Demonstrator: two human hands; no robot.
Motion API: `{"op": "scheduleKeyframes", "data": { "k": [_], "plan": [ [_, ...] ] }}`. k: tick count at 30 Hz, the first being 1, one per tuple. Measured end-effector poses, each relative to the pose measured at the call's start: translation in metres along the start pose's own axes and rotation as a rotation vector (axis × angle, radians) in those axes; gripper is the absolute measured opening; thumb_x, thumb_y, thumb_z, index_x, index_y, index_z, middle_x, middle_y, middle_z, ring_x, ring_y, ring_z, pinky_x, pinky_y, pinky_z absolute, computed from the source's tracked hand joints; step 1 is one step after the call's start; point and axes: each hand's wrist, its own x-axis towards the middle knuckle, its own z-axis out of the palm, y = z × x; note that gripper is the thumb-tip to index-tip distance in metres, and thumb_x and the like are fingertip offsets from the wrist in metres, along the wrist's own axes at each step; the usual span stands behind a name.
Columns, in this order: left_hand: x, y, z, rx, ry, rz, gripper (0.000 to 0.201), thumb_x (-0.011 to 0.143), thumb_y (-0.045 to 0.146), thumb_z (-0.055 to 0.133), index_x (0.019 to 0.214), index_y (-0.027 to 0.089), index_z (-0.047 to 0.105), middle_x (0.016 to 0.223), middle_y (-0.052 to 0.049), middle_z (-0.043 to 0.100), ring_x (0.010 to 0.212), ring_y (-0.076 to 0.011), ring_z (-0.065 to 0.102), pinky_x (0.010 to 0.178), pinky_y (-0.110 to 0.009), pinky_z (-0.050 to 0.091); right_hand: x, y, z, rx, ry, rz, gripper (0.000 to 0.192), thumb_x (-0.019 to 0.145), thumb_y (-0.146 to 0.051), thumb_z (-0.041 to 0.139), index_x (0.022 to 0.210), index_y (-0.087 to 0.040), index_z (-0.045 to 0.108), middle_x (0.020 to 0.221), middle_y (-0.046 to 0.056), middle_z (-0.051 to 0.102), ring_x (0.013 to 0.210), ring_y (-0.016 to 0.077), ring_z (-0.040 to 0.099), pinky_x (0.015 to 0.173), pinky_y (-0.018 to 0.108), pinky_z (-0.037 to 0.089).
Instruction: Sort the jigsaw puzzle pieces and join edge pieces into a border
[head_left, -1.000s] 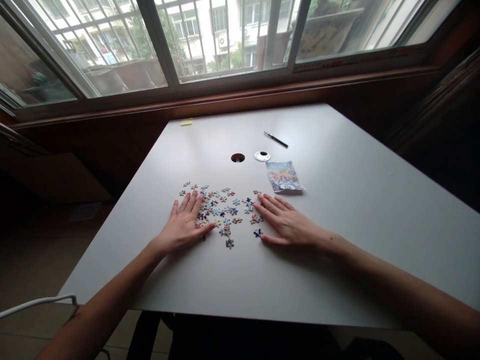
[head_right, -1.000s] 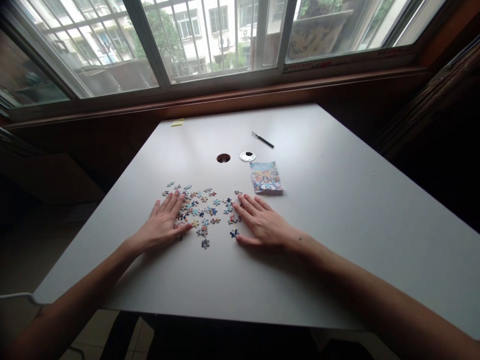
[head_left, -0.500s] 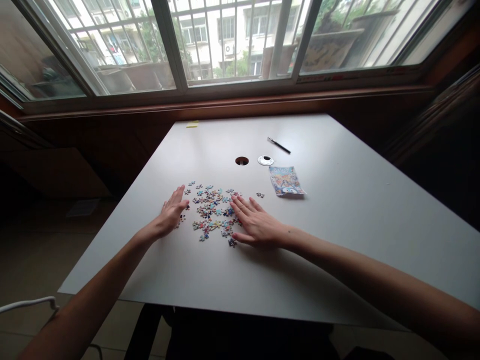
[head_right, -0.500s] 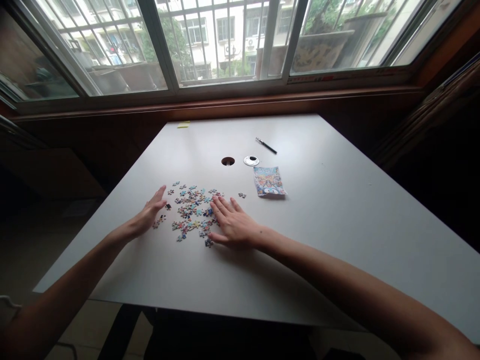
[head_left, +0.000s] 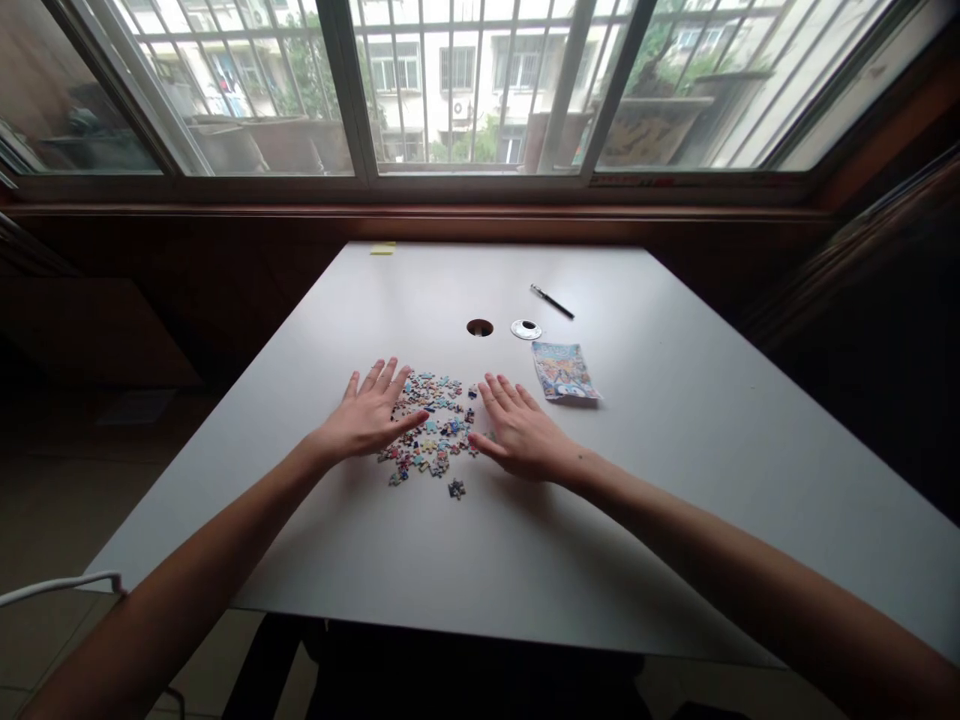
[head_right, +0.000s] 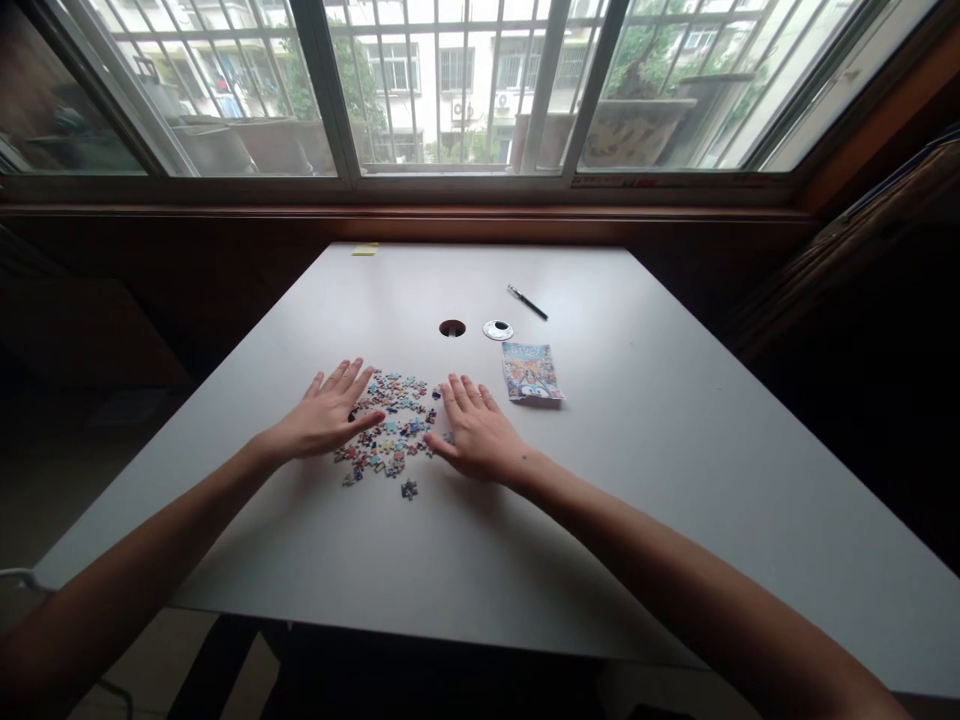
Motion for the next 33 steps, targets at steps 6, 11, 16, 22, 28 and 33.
{"op": "scheduleKeyframes", "data": {
  "k": [6,11,16,22,28,33],
  "plan": [
    [0.022,0.008,0.001,0.015,-0.049,-0.044,0.097,0.088,0.083,0.015,0.160,0.019,0.007,0.166,-0.008,-0.006,0.154,-0.0337,-0.005,0.122,-0.061,0.001,0.008,-0.006,0.005,-0.020,-0.043,0.058,0.089,0.096,-0.064,0.028,0.156,0.001,0.021,0.164,0.020,0.012,0.154,0.0306,0.009,0.126,0.047,0.011],
    [0.011,0.033,0.007,0.005,0.017,0.058,0.092,0.092,0.078,0.016,0.160,0.017,0.004,0.166,-0.007,-0.008,0.154,-0.0325,-0.005,0.123,-0.058,0.003,0.019,-0.014,0.010,0.102,0.030,-0.035,0.073,0.101,-0.049,0.025,0.156,-0.001,0.023,0.164,0.020,0.016,0.153,0.0290,0.013,0.126,0.048,0.013],
    [-0.014,0.060,0.025,0.048,0.070,0.266,0.096,0.090,0.081,0.025,0.161,0.019,0.006,0.167,-0.008,0.006,0.155,-0.0325,0.002,0.124,-0.054,-0.001,0.010,0.009,0.003,0.353,0.058,-0.182,0.064,0.100,-0.040,0.031,0.156,-0.009,0.026,0.162,0.018,0.025,0.152,0.0266,0.021,0.123,0.050,0.026],
    [-0.011,0.039,0.024,0.105,0.054,0.273,0.094,0.089,0.080,0.027,0.161,0.024,0.004,0.167,-0.004,0.007,0.155,-0.0331,0.003,0.123,-0.054,-0.009,-0.028,0.031,-0.015,0.280,0.180,-0.330,0.045,0.097,-0.033,0.048,0.141,-0.020,0.051,0.156,0.014,0.039,0.145,0.0298,0.035,0.115,0.054,0.037],
    [-0.002,0.012,0.008,0.144,-0.003,0.230,0.098,0.088,0.081,0.031,0.160,0.023,0.001,0.167,-0.004,0.000,0.155,-0.0337,-0.001,0.122,-0.055,-0.009,-0.044,0.031,-0.003,0.249,0.313,-0.564,0.015,0.094,-0.027,0.060,0.105,-0.023,0.068,0.103,0.008,0.064,0.092,0.0192,0.055,0.085,0.038,0.048],
    [0.002,0.002,-0.001,0.093,0.012,0.165,0.080,0.096,0.069,0.025,0.160,0.027,0.003,0.168,-0.001,0.008,0.155,-0.0314,0.004,0.124,-0.054,0.001,-0.043,0.029,-0.001,0.255,0.249,-0.661,0.016,0.095,-0.022,0.057,0.107,-0.022,0.068,0.098,0.008,0.064,0.087,0.0167,0.054,0.079,0.033,0.046]
  ]
}}
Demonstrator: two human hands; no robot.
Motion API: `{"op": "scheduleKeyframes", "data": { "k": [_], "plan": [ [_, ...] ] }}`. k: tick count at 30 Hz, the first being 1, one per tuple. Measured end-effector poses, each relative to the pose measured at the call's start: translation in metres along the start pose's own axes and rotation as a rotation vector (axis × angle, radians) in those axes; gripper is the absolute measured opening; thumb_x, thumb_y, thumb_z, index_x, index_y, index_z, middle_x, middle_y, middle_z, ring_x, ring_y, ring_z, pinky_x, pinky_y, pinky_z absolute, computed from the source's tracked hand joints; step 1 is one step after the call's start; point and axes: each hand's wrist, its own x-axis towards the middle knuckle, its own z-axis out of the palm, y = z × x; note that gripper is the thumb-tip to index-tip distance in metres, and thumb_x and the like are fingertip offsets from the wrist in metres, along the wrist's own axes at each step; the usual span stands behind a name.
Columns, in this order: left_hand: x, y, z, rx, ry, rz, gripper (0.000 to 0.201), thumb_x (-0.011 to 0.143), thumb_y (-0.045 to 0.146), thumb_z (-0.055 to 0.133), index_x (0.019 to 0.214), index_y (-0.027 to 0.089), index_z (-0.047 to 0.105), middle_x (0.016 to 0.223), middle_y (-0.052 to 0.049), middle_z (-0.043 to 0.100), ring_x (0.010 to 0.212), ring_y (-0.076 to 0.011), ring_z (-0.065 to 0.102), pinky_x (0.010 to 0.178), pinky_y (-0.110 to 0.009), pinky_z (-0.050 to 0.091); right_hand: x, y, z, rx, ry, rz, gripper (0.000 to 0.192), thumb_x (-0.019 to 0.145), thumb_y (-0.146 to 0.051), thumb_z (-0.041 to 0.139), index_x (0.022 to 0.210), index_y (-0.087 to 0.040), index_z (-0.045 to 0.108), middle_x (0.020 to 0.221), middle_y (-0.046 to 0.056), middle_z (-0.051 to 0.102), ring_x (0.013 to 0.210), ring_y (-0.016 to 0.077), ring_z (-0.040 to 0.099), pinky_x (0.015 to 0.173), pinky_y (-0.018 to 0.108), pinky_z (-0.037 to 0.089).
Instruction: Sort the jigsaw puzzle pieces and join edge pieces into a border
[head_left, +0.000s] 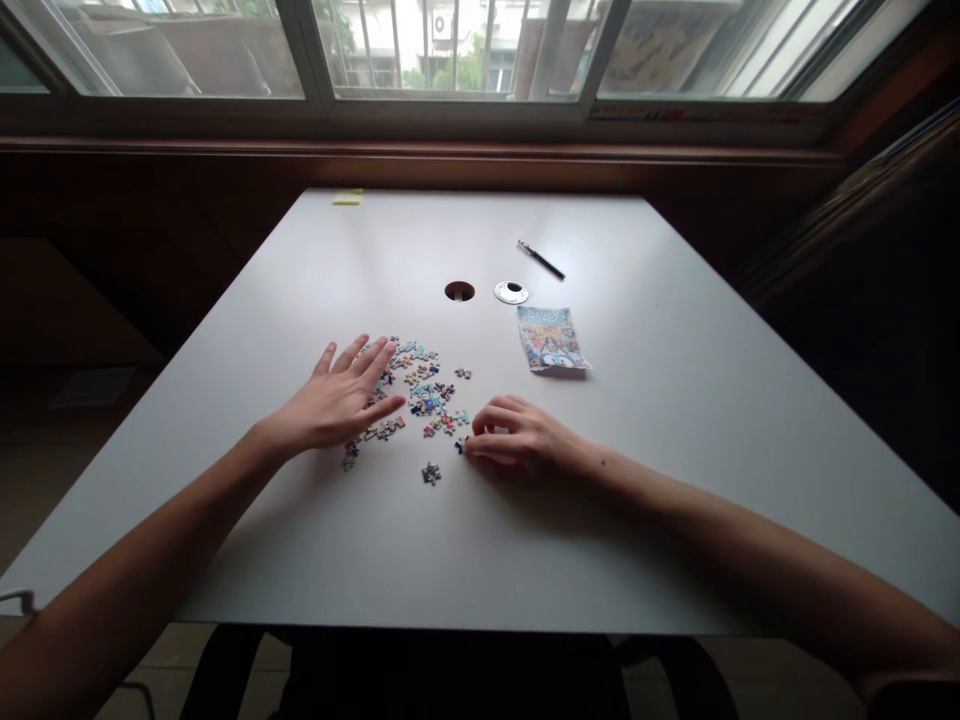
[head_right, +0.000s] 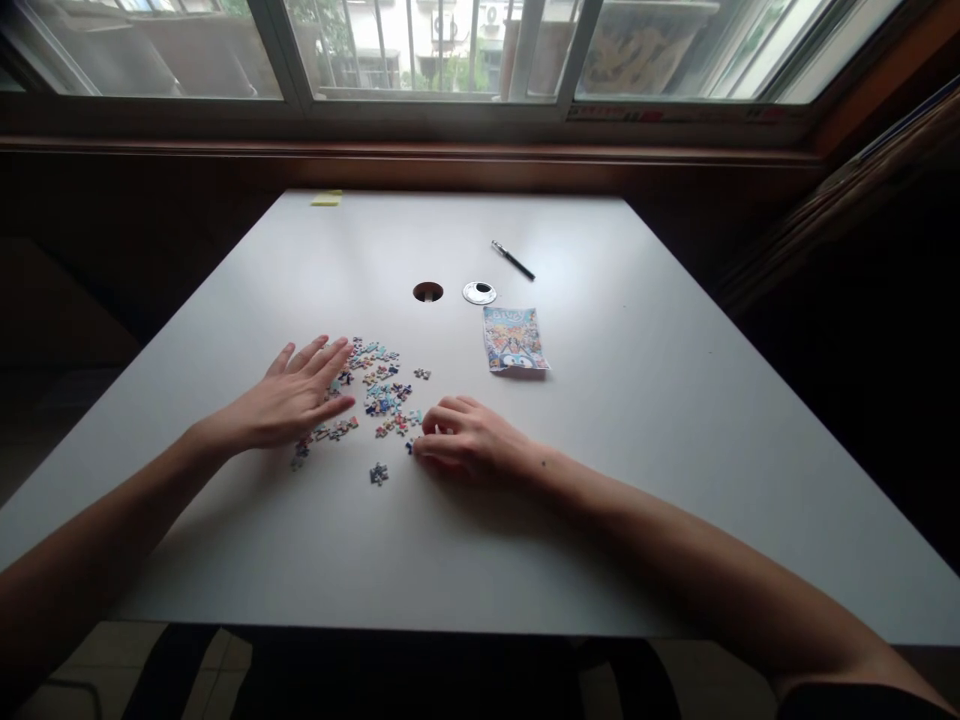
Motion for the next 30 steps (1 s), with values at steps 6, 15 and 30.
{"op": "scheduleKeyframes", "data": {
  "k": [6,15,30],
  "plan": [
    [-0.011,0.011,-0.010,-0.060,0.297,0.079,0.042,0.095,0.045,0.048,0.128,0.022,0.060,0.136,-0.009,0.059,0.129,-0.0296,0.047,0.110,-0.048,0.033,0.000,0.000,-0.005,0.021,-0.030,-0.029,0.024,0.095,-0.022,0.056,0.117,-0.022,0.065,0.102,0.008,0.064,0.089,0.0167,0.054,0.082,0.034,0.046],
    [-0.040,0.073,0.001,-0.111,0.166,0.616,0.020,0.095,0.035,0.059,0.109,0.022,0.065,0.099,-0.005,0.069,0.093,-0.0200,0.060,0.086,-0.036,0.042,-0.002,-0.002,-0.004,0.020,-0.038,-0.001,0.020,0.095,-0.023,0.057,0.113,-0.023,0.066,0.102,0.008,0.063,0.092,0.0173,0.053,0.085,0.034,0.045],
    [-0.040,0.048,-0.014,-0.210,0.061,0.589,0.013,0.090,0.014,0.056,0.096,0.020,0.065,0.098,-0.006,0.065,0.091,-0.0185,0.061,0.084,-0.032,0.050,-0.003,-0.002,-0.007,0.027,-0.078,-0.037,0.026,0.094,-0.022,0.057,0.119,-0.024,0.064,0.103,0.008,0.062,0.092,0.0179,0.052,0.083,0.034,0.045]
  ]
}}
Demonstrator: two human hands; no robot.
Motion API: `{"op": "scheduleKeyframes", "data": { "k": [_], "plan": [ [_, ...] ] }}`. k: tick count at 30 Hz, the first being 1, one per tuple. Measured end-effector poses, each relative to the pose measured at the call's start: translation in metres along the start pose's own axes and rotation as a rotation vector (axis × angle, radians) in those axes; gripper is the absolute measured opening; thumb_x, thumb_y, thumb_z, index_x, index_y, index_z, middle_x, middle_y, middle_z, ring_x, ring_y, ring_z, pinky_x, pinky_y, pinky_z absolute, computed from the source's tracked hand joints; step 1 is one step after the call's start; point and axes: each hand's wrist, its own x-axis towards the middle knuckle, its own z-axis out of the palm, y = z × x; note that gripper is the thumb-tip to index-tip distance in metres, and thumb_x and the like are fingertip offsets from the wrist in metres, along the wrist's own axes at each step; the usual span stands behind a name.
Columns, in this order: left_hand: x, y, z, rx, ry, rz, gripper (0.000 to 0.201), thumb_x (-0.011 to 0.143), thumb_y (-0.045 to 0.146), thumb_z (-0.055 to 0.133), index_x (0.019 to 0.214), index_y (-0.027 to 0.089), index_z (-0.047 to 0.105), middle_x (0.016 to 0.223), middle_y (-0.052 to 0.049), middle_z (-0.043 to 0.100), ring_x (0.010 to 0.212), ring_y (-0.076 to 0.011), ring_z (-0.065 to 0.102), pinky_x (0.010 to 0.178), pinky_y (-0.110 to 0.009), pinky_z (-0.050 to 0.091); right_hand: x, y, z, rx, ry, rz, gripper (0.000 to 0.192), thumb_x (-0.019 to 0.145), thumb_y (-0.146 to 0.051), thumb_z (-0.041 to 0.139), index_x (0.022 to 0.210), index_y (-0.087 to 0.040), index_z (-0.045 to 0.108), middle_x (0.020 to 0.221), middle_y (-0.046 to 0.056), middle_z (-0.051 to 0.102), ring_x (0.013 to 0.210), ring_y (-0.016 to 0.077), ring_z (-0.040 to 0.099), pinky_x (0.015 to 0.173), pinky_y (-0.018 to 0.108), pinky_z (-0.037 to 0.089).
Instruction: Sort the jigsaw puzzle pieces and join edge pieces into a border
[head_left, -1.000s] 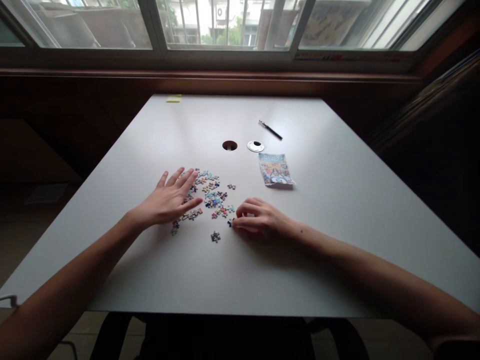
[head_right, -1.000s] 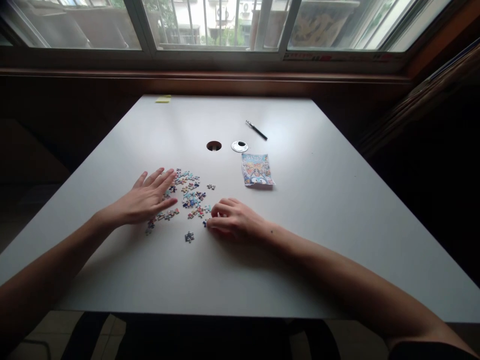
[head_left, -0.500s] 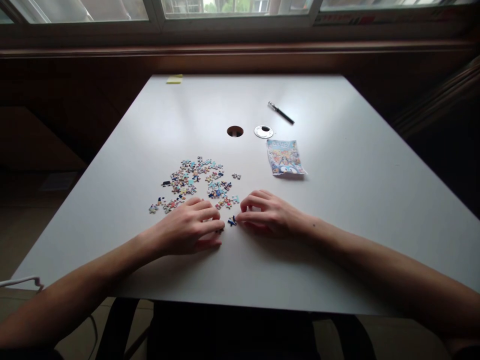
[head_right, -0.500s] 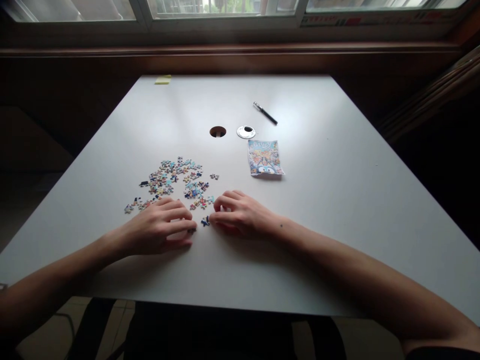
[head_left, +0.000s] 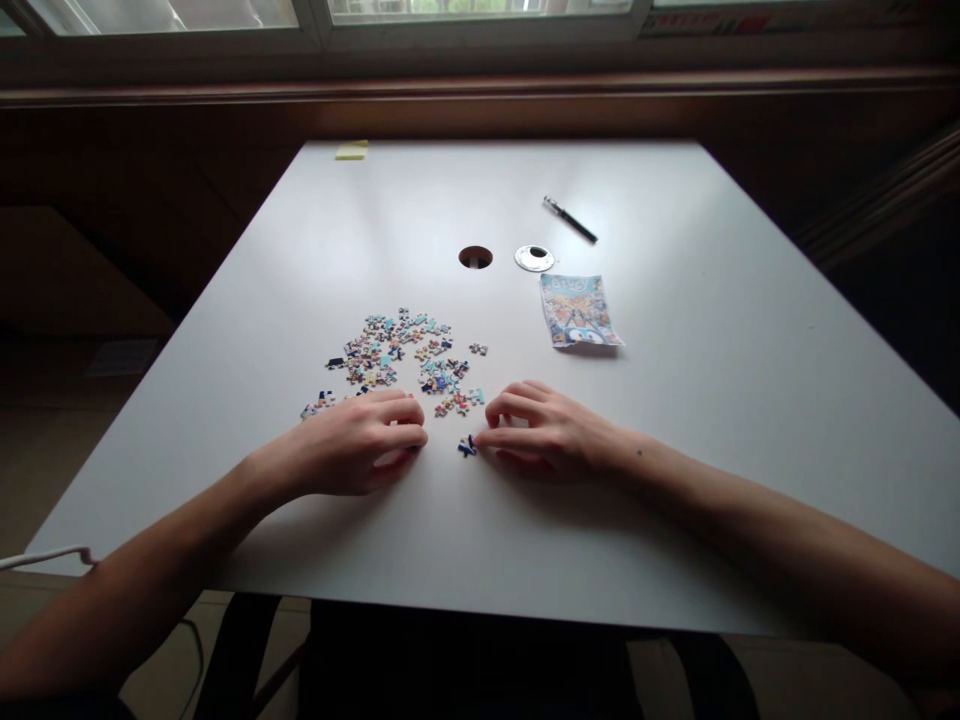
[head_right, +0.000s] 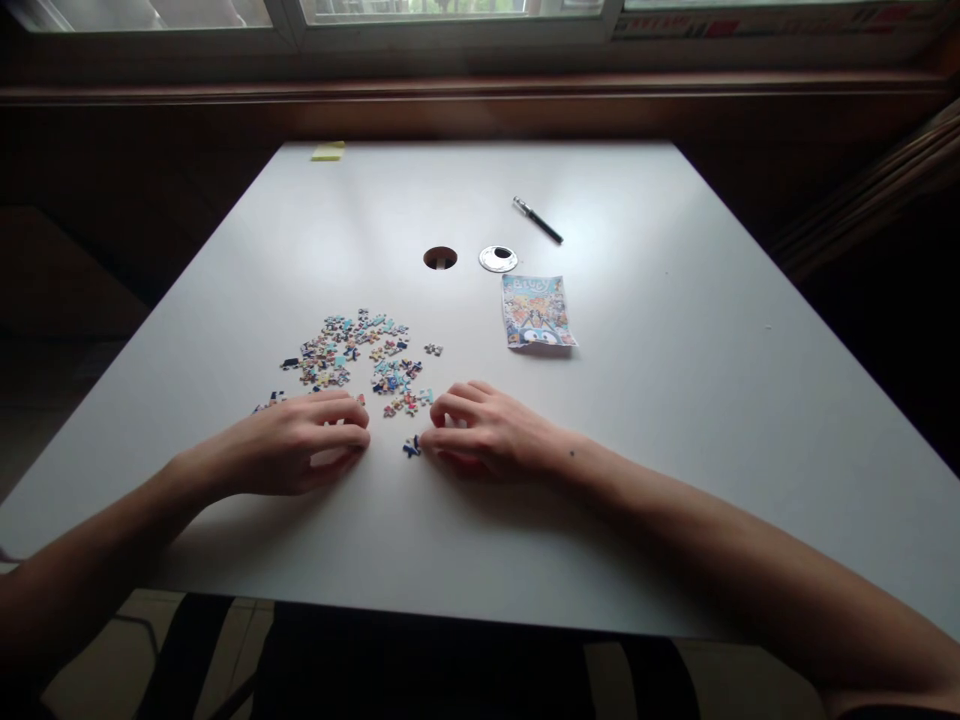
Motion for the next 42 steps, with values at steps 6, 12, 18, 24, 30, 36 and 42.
{"op": "scheduleKeyframes", "data": {
  "k": [6,12,18,24,30,36,42],
  "plan": [
    [0.008,0.015,0.014,0.028,-0.002,0.143,0.040,0.090,0.010,0.054,0.130,0.017,0.056,0.112,-0.012,0.064,0.101,-0.0227,0.061,0.089,-0.037,0.053,0.002,-0.003,-0.003,-0.023,-0.014,-0.031,0.032,0.093,-0.025,0.057,0.124,-0.025,0.062,0.100,0.007,0.063,0.087,0.0178,0.053,0.082,0.035,0.046],
    [0.002,0.005,0.002,0.000,-0.021,0.127,0.021,0.094,0.012,0.053,0.109,0.019,0.067,0.105,-0.010,0.066,0.095,-0.0197,0.061,0.086,-0.034,0.053,0.003,0.003,-0.002,0.019,0.292,0.219,0.017,0.088,-0.013,0.053,0.099,-0.021,0.064,0.094,0.008,0.070,0.088,0.0213,0.058,0.081,0.038,0.050],
    [-0.006,-0.009,-0.008,-0.070,-0.007,0.069,0.014,0.092,0.013,0.059,0.098,0.021,0.069,0.100,-0.007,0.067,0.093,-0.0180,0.064,0.087,-0.032,0.053,0.001,0.003,0.001,0.011,0.105,0.151,0.028,0.088,-0.011,0.053,0.114,-0.019,0.059,0.124,0.009,0.068,0.116,0.0239,0.054,0.097,0.041,0.047],
    [-0.007,-0.009,-0.007,-0.141,-0.010,0.050,0.015,0.094,0.012,0.056,0.096,0.018,0.069,0.102,-0.009,0.069,0.096,-0.0187,0.065,0.089,-0.032,0.052,0.000,-0.001,0.001,0.022,0.131,0.053,0.020,0.090,-0.012,0.054,0.106,-0.019,0.060,0.109,0.007,0.073,0.099,0.0212,0.058,0.087,0.038,0.048],
    [-0.005,-0.007,0.001,-0.165,0.032,0.064,0.017,0.095,0.012,0.056,0.106,0.018,0.068,0.108,-0.009,0.071,0.099,-0.0186,0.067,0.093,-0.032,0.054,0.001,-0.012,-0.001,0.080,-0.062,-0.078,0.031,0.094,-0.015,0.047,0.123,-0.016,0.058,0.129,0.013,0.066,0.114,0.0233,0.056,0.095,0.041,0.046],
    [-0.004,-0.006,0.009,-0.178,0.106,0.096,0.019,0.094,0.011,0.057,0.107,0.018,0.068,0.112,-0.009,0.072,0.100,-0.0184,0.067,0.094,-0.030,0.055,0.004,-0.020,-0.001,0.113,-0.179,-0.095,0.042,0.096,-0.017,0.043,0.138,-0.013,0.050,0.140,0.014,0.059,0.132,0.0247,0.047,0.104,0.043,0.042],
    [-0.001,-0.004,0.007,-0.161,0.056,0.094,0.016,0.092,0.012,0.060,0.102,0.020,0.070,0.108,-0.009,0.071,0.096,-0.0184,0.067,0.089,-0.030,0.054,0.003,-0.014,-0.005,-0.002,-0.018,-0.047,0.030,0.093,-0.019,0.051,0.122,-0.016,0.060,0.124,0.010,0.069,0.113,0.0241,0.057,0.096,0.040,0.045]
  ]
}}
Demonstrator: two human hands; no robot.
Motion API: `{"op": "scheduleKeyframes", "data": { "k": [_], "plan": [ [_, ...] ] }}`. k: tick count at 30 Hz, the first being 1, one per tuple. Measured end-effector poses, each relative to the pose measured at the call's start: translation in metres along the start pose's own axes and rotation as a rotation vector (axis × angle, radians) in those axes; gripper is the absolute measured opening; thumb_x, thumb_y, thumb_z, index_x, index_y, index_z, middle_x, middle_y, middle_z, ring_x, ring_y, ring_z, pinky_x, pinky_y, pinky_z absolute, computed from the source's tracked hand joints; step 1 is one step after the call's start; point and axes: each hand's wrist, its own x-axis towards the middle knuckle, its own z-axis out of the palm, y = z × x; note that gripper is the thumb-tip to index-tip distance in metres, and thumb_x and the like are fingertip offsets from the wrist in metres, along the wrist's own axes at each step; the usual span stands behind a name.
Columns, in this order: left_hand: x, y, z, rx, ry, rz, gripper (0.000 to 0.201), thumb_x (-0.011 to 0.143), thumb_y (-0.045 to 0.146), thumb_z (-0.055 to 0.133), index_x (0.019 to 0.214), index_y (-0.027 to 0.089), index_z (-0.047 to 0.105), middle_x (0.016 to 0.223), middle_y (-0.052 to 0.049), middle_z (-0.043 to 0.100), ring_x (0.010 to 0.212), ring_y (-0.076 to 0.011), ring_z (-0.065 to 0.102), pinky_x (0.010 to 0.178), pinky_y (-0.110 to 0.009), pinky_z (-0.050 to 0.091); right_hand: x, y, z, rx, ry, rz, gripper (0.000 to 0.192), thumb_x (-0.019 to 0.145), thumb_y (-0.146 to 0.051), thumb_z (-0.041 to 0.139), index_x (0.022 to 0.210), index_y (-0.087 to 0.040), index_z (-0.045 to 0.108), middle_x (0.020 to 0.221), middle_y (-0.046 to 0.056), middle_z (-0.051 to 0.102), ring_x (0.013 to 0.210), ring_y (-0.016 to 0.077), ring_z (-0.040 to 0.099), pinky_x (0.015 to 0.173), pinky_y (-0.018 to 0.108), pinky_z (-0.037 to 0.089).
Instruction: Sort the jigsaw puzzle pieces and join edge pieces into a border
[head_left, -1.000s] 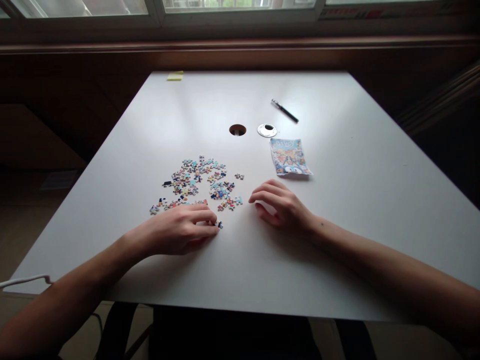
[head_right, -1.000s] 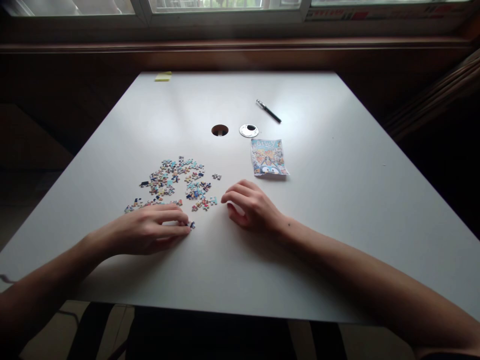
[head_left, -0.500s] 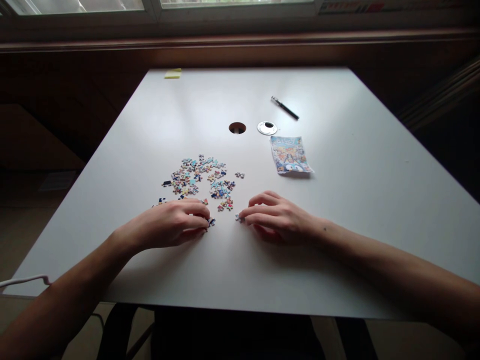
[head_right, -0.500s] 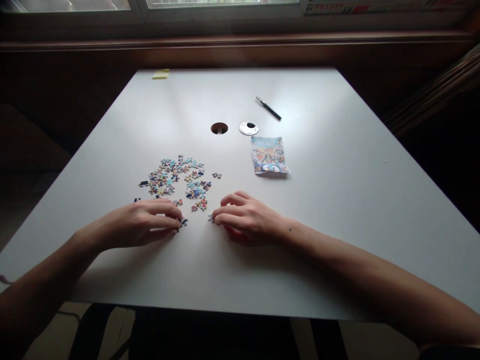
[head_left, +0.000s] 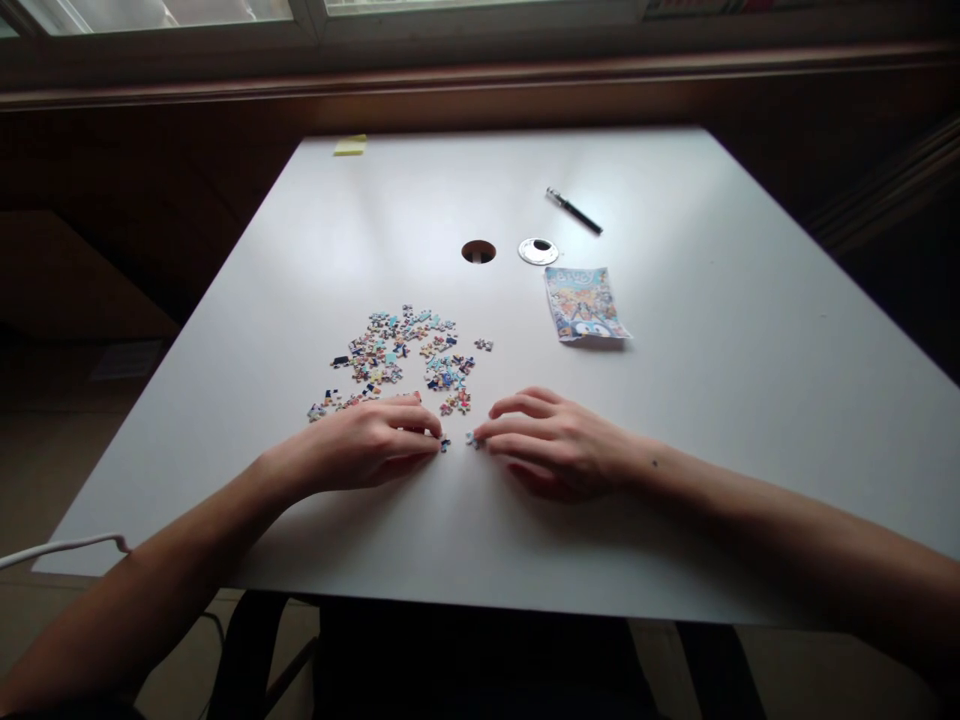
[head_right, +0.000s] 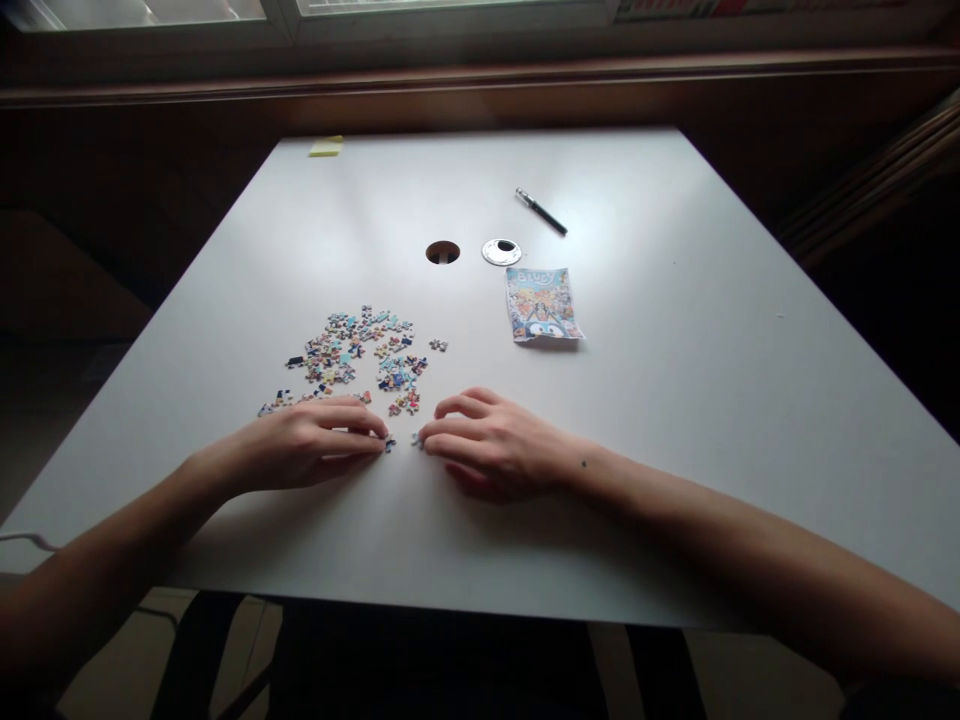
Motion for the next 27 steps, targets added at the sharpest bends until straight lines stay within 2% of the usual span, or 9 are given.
{"op": "scheduleKeyframes", "data": {
  "k": [3,5,8,12,14,17,20,23,27],
  "plan": [
    [0.002,0.005,-0.002,-0.021,-0.018,0.020,0.015,0.092,0.010,0.059,0.098,0.019,0.070,0.107,-0.009,0.070,0.096,-0.0182,0.066,0.088,-0.030,0.054,-0.005,0.013,-0.004,-0.188,0.126,0.171,0.019,0.091,-0.022,0.057,0.108,-0.018,0.065,0.106,0.008,0.072,0.101,0.0241,0.059,0.087,0.039,0.046],
    [0.002,0.008,-0.002,-0.037,-0.038,0.033,0.014,0.091,0.009,0.059,0.095,0.018,0.069,0.105,-0.009,0.070,0.095,-0.0177,0.066,0.089,-0.030,0.054,-0.008,0.024,-0.005,-0.299,0.153,0.313,0.012,0.091,-0.022,0.057,0.097,-0.019,0.068,0.100,0.007,0.071,0.095,0.0235,0.059,0.084,0.038,0.046],
    [0.002,0.014,-0.002,-0.048,-0.075,0.028,0.016,0.091,0.007,0.057,0.092,0.018,0.068,0.102,-0.008,0.070,0.095,-0.0170,0.066,0.092,-0.030,0.053,-0.013,0.034,-0.003,-0.401,0.189,0.471,0.012,0.091,-0.022,0.056,0.089,-0.019,0.068,0.095,0.009,0.069,0.090,0.0241,0.057,0.082,0.039,0.045],
    [-0.001,0.015,-0.005,-0.025,-0.089,-0.008,0.014,0.089,0.009,0.057,0.090,0.018,0.067,0.108,-0.008,0.068,0.094,-0.0162,0.066,0.089,-0.027,0.053,-0.013,0.037,0.001,-0.423,0.196,0.541,0.012,0.090,-0.022,0.056,0.090,-0.017,0.067,0.095,0.011,0.066,0.089,0.0251,0.056,0.081,0.039,0.046],
    [-0.004,0.007,-0.011,-0.032,-0.039,-0.027,0.012,0.088,0.011,0.058,0.090,0.018,0.067,0.109,-0.009,0.066,0.093,-0.0163,0.066,0.084,-0.026,0.054,-0.012,0.035,0.001,-0.425,0.216,0.553,0.012,0.090,-0.023,0.057,0.093,-0.016,0.066,0.098,0.012,0.065,0.089,0.0260,0.056,0.081,0.040,0.047],
    [-0.011,-0.013,-0.026,0.051,0.096,-0.088,0.012,0.087,0.011,0.059,0.090,0.018,0.068,0.102,-0.009,0.067,0.091,-0.0177,0.064,0.080,-0.030,0.053,-0.011,0.030,0.001,-0.405,0.264,0.519,0.015,0.090,-0.024,0.057,0.101,-0.016,0.065,0.103,0.013,0.064,0.094,0.0276,0.055,0.084,0.044,0.048],
    [-0.015,-0.030,-0.036,0.275,0.192,-0.139,0.012,0.084,0.014,0.062,0.090,0.021,0.070,0.096,-0.006,0.068,0.090,-0.0200,0.061,0.084,-0.036,0.051,-0.008,0.019,0.003,-0.234,0.189,0.338,0.024,0.091,-0.025,0.058,0.113,-0.017,0.062,0.111,0.013,0.064,0.103,0.0272,0.056,0.090,0.044,0.048],
    [-0.012,-0.030,-0.031,0.359,0.147,-0.136,0.023,0.084,0.018,0.063,0.104,0.026,0.072,0.101,-0.004,0.070,0.101,-0.0236,0.058,0.092,-0.041,0.046,-0.003,0.007,0.007,-0.087,0.047,0.153,0.042,0.093,-0.027,0.057,0.133,-0.017,0.053,0.133,0.014,0.060,0.124,0.0280,0.050,0.102,0.045,0.044],
    [0.000,-0.012,-0.011,0.360,0.030,-0.113,0.040,0.087,0.025,0.062,0.127,0.027,0.064,0.122,-0.008,0.064,0.117,-0.0284,0.051,0.102,-0.046,0.039,0.001,0.003,0.009,-0.043,-0.042,0.099,0.048,0.094,-0.028,0.057,0.140,-0.016,0.048,0.148,0.015,0.051,0.139,0.0300,0.039,0.109,0.051,0.037]
  ]
}}
